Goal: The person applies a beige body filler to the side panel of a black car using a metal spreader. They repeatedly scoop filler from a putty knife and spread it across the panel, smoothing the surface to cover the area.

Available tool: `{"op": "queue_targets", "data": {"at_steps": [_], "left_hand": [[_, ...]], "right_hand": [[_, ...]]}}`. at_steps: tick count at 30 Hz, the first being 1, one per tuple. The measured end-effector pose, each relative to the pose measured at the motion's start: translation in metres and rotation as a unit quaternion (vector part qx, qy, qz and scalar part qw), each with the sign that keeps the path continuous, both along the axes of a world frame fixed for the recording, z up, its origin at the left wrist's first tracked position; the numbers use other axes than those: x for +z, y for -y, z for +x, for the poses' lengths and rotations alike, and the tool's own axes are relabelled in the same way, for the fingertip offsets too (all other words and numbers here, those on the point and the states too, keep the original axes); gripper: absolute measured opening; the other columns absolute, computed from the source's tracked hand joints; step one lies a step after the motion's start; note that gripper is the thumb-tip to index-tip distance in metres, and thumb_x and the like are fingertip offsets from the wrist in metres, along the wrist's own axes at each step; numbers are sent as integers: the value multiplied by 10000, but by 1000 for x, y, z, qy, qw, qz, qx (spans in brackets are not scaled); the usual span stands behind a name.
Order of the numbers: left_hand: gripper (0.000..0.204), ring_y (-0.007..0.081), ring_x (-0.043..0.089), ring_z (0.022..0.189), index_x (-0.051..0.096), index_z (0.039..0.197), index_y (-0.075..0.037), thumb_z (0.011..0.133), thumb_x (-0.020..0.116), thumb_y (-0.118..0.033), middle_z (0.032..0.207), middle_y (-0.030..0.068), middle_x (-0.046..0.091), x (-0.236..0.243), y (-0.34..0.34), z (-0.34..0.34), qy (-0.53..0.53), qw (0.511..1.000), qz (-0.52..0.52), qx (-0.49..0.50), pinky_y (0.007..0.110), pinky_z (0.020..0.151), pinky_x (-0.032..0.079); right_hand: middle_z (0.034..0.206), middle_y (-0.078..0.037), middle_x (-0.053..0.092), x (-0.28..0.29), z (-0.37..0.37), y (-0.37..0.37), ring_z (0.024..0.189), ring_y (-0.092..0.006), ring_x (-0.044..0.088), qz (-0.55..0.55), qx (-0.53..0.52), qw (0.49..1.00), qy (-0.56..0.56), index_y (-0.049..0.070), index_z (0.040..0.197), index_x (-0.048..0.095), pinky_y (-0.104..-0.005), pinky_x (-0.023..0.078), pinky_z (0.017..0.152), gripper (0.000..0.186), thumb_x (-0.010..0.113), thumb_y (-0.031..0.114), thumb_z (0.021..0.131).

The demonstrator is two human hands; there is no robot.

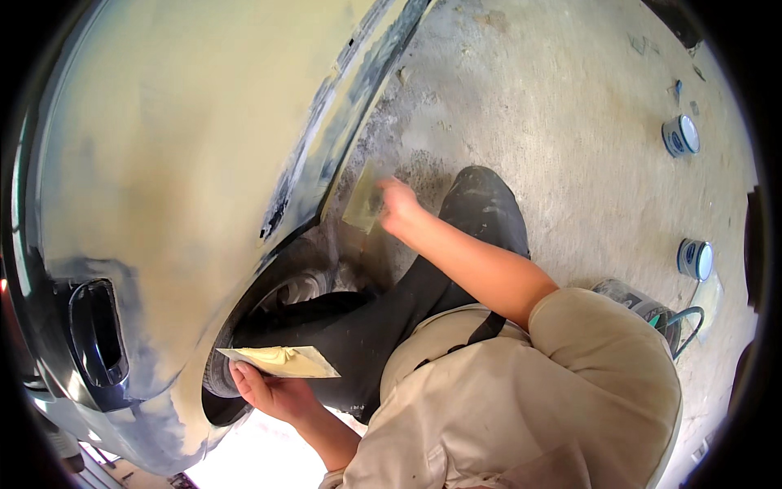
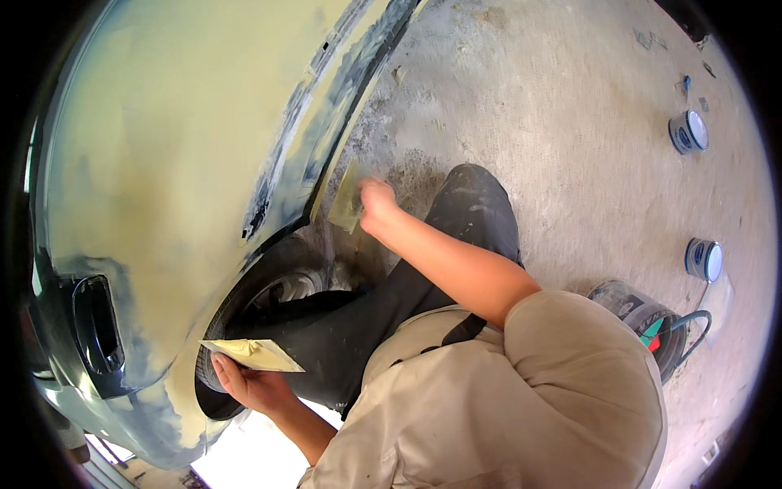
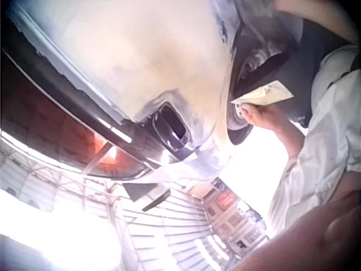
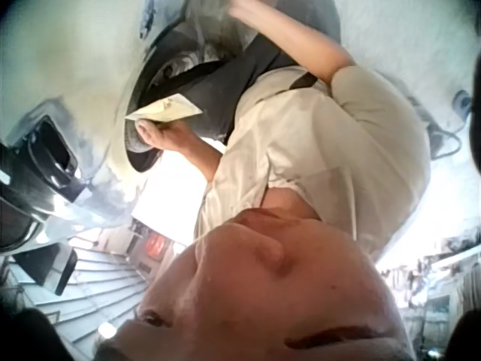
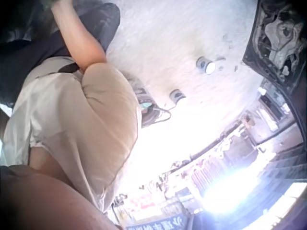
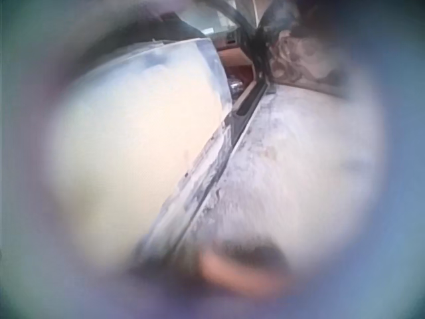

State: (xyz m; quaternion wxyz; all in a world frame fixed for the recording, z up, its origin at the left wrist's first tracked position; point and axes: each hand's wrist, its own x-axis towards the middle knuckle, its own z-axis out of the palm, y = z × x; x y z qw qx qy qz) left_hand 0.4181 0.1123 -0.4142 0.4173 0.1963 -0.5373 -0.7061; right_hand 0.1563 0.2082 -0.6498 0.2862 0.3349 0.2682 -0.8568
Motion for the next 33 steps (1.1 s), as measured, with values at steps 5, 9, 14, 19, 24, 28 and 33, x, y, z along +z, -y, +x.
{"op": "queue_targets", "data": {"at_steps": [5,9,14,19,24,28,33], "left_hand": [[244,176,612,948,531,1147,29,951,535,-118,1069,115,627,2,1,7,4,1000,-14,21,303,847,499],[231,169,613,933,536,1138,20,959,522,-125,1052,100,628,2,3,9,11,999,-14,35,298,830,504],[225,155,611,932,546,1143,5,973,497,-133,1054,77,628,-1,8,14,19,999,-25,31,293,815,506],[209,148,609,934,548,1122,9,972,496,-127,1049,81,629,0,4,11,27,999,-10,44,286,824,499],[174,138,608,922,552,1085,3,967,503,-116,1033,76,631,1,2,5,22,998,-1,59,277,834,492],[171,131,610,910,545,1082,4,968,501,-115,1023,75,633,1,3,8,13,999,-7,52,269,821,496],[155,122,609,878,533,1064,1,971,496,-117,991,67,630,1,1,6,18,998,-11,53,261,788,499]], "right_hand": [[940,-109,579,19,8,43,871,-261,565,-3,-5,1000,24,38,955,565,-448,499,755,127,498,101,868],[941,-122,579,25,12,61,853,-273,567,-54,-24,998,24,18,968,562,-467,506,711,161,494,106,852],[965,-120,585,19,3,85,870,-268,563,-66,-34,994,83,7,1064,565,-447,499,726,236,458,91,872],[1045,-89,588,57,10,79,924,-222,542,-101,-14,994,47,23,1167,569,-388,464,785,287,448,104,920],[937,-106,576,72,9,78,830,-257,551,-41,-16,999,22,34,989,561,-428,492,709,156,446,84,896],[924,-81,571,121,16,59,828,-232,543,-54,5,998,28,60,1007,566,-406,476,700,155,459,91,899],[957,-74,567,148,19,48,839,-216,546,-57,14,998,5,71,1084,566,-380,468,706,205,470,98,905]]}}
